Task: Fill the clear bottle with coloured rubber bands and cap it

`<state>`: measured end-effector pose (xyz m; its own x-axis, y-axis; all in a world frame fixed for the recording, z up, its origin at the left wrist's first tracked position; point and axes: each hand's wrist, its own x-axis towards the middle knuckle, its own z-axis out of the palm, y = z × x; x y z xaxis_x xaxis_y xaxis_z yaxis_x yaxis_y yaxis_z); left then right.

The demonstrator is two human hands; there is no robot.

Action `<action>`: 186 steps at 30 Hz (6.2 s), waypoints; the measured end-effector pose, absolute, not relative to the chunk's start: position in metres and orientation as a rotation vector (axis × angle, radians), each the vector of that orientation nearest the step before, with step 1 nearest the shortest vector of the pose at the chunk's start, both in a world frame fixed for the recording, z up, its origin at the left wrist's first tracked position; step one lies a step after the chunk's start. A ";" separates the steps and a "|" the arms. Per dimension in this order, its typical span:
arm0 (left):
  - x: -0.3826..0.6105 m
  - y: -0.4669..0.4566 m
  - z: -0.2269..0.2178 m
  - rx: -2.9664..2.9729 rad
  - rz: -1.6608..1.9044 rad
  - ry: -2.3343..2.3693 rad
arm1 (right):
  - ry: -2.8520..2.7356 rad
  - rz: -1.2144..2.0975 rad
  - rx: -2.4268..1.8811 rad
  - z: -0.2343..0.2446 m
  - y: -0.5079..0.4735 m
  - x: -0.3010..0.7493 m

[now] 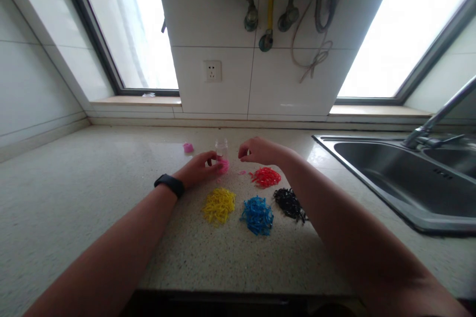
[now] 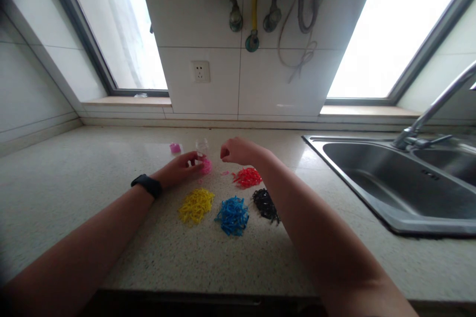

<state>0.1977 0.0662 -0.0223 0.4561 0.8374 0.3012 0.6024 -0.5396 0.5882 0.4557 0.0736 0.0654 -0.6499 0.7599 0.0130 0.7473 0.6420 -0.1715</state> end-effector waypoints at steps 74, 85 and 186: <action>0.217 0.061 0.005 1.940 1.516 1.143 | -2.422 0.427 -1.268 0.054 0.096 0.465; 0.226 0.062 -0.021 2.139 1.035 1.099 | -2.197 -0.131 -1.187 0.080 0.053 0.429; 0.310 0.053 0.026 1.917 1.311 1.105 | -2.020 0.354 -1.247 -0.024 0.062 0.593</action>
